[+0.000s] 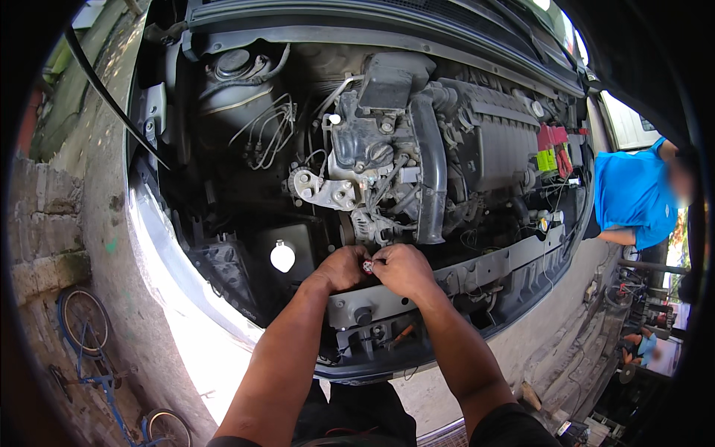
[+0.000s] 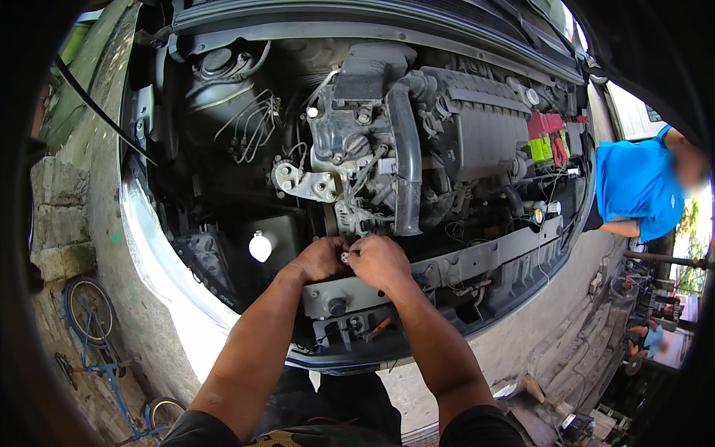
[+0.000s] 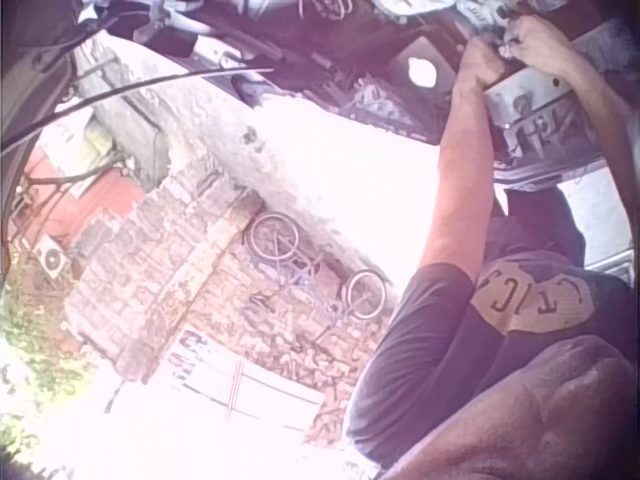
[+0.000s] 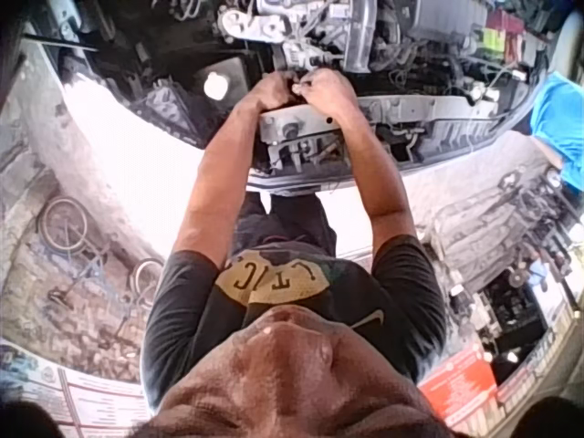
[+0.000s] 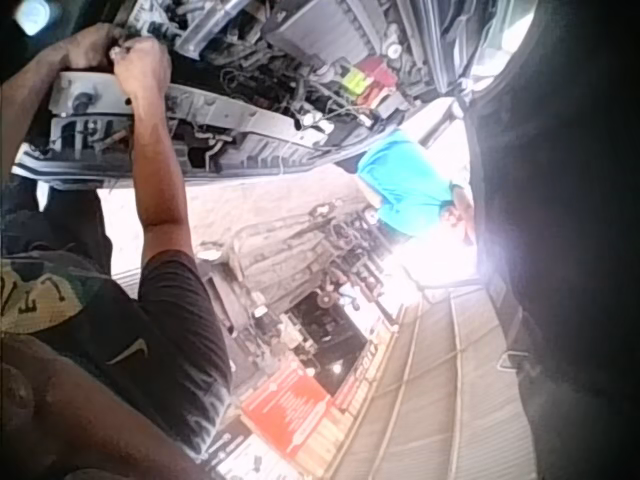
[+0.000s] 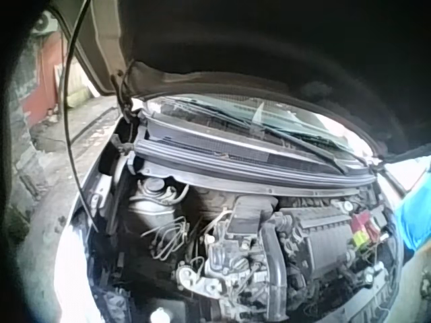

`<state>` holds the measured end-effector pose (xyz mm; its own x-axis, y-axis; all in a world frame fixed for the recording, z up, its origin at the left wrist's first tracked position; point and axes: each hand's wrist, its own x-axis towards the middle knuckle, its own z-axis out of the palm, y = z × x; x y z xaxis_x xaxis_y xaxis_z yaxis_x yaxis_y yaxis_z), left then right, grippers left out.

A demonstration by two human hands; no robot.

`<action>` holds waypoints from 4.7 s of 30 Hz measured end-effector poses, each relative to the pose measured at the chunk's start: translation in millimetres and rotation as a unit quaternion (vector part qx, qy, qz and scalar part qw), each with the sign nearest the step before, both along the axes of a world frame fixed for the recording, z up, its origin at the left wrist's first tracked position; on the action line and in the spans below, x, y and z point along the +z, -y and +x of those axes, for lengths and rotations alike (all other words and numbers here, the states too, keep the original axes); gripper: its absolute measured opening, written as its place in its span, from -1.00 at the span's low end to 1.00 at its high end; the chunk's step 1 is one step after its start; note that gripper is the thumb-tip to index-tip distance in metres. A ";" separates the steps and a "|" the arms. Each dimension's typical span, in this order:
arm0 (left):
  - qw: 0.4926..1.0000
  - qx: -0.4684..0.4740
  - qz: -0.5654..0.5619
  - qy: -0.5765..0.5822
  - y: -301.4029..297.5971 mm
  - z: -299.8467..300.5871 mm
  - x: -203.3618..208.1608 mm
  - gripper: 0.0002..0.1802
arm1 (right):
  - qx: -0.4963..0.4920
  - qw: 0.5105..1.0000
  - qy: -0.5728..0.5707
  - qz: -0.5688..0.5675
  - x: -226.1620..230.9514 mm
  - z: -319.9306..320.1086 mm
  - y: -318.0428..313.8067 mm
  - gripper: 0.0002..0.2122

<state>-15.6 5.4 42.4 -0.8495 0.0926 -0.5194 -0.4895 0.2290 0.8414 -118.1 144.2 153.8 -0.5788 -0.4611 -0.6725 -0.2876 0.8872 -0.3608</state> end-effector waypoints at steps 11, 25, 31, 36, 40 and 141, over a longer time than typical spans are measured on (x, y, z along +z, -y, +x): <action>1.000 0.004 0.001 -0.012 3.3 -7.3 -0.8 -0.65 | -0.040 0.995 -0.016 -0.087 1.0 -5.0 -1.9 -0.79; 0.998 0.010 0.061 0.015 2.8 -2.2 -21.7 -0.65 | -0.139 0.955 0.204 -0.162 145.3 84.5 -205.9 -0.81; 0.998 0.015 0.040 0.040 5.9 -3.7 -2.0 -0.58 | -0.135 0.945 0.252 0.157 87.2 195.6 -335.0 -0.75; 0.998 -0.008 -0.038 0.041 9.7 2.6 11.2 -0.47 | -0.099 0.961 0.036 0.254 35.8 289.9 -394.0 -0.72; 0.990 0.044 0.016 0.130 33.8 7.6 10.6 -0.41 | -0.334 0.942 -0.002 0.016 86.9 188.8 -246.7 -0.63; 0.993 -0.048 0.000 -0.105 28.4 0.0 22.3 -0.72 | -0.136 0.957 -0.164 -0.197 -3.1 47.1 -17.4 -0.51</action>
<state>-15.7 -22.9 64.8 -0.9260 0.1785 -0.3326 -0.2798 0.2670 0.9222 -71.0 161.6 150.7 -0.8633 -0.4444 -0.2392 -0.2206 0.7586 -0.6131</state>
